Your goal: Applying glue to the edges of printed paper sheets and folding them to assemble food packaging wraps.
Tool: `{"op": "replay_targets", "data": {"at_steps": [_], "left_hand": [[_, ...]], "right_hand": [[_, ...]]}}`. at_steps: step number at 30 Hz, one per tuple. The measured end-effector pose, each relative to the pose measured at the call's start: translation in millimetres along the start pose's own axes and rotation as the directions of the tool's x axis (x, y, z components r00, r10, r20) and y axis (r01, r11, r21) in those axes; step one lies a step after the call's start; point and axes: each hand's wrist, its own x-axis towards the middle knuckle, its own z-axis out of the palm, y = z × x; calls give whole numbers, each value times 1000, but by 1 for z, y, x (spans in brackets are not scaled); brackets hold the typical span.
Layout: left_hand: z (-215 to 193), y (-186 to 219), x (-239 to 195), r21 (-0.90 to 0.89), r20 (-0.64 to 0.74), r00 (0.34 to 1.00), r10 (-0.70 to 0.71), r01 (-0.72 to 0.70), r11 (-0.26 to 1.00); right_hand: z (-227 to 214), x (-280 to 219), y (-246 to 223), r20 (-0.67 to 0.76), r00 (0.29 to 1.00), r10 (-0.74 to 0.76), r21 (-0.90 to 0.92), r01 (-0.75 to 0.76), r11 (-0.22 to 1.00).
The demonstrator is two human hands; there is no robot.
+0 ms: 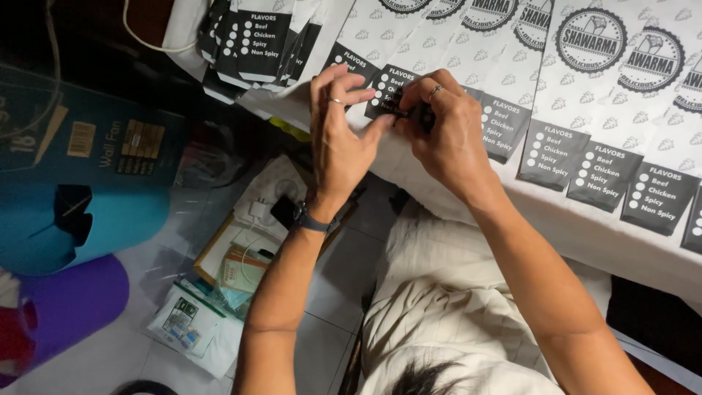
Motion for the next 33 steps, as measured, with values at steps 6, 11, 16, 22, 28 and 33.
{"op": "replay_targets", "data": {"at_steps": [6, 11, 16, 22, 28, 33], "left_hand": [[4, -1, 5, -39, -23, 999, -28, 27, 999], [-18, 1, 7, -76, -79, 981, 178, -184, 980], [-73, -6, 14, 108, 78, 952, 295, -302, 947], [-86, -29, 22, 31, 298, 916, 270, -292, 956], [-86, -34, 25, 75, 279, 915, 291, -323, 943], [-86, -35, 29, 81, 271, 914, 303, -335, 939]], "right_hand": [[-2, 1, 0, 16, 998, -68, -16, 68, 998], [0, -2, -6, 7, 989, -146, -60, 146, 988], [11, -2, -21, -49, 978, -201, -82, 197, 977], [67, 15, -5, -3, 923, -385, -100, 382, 919], [69, 17, -3, 11, 899, -438, -169, 433, 885], [62, 21, -5, 42, 898, -438, -170, 438, 883]]}}
